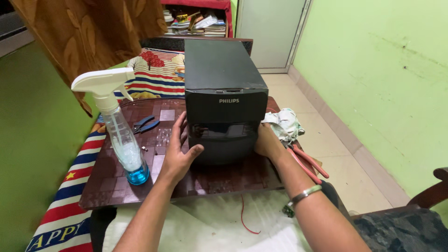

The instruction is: The person unscrews the back panel of a Philips speaker using a screwdriver, removes the panel, and works on the internal wiring and components with their hands, then reattaches the panel to the speaker cabinet.

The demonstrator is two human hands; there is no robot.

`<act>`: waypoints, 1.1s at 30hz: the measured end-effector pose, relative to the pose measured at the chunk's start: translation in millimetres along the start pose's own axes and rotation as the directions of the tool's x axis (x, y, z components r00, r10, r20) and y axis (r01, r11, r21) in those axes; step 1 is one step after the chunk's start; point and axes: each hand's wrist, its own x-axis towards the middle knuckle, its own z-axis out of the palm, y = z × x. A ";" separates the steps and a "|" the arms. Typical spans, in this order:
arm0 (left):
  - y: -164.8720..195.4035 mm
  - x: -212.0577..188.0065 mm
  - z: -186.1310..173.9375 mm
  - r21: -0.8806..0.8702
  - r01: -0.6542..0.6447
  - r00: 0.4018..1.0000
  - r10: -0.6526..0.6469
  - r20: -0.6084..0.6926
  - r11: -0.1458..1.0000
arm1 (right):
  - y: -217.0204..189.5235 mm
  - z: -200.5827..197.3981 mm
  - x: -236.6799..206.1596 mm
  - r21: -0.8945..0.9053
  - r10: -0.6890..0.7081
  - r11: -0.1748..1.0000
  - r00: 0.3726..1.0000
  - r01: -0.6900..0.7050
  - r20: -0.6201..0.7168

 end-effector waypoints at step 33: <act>32.6 -1.9 -4.5 0.301 0.045 0.997 -0.062 0.045 0.952 | -29.2 -53.4 -20.9 0.763 0.427 0.310 0.800 -0.567 0.421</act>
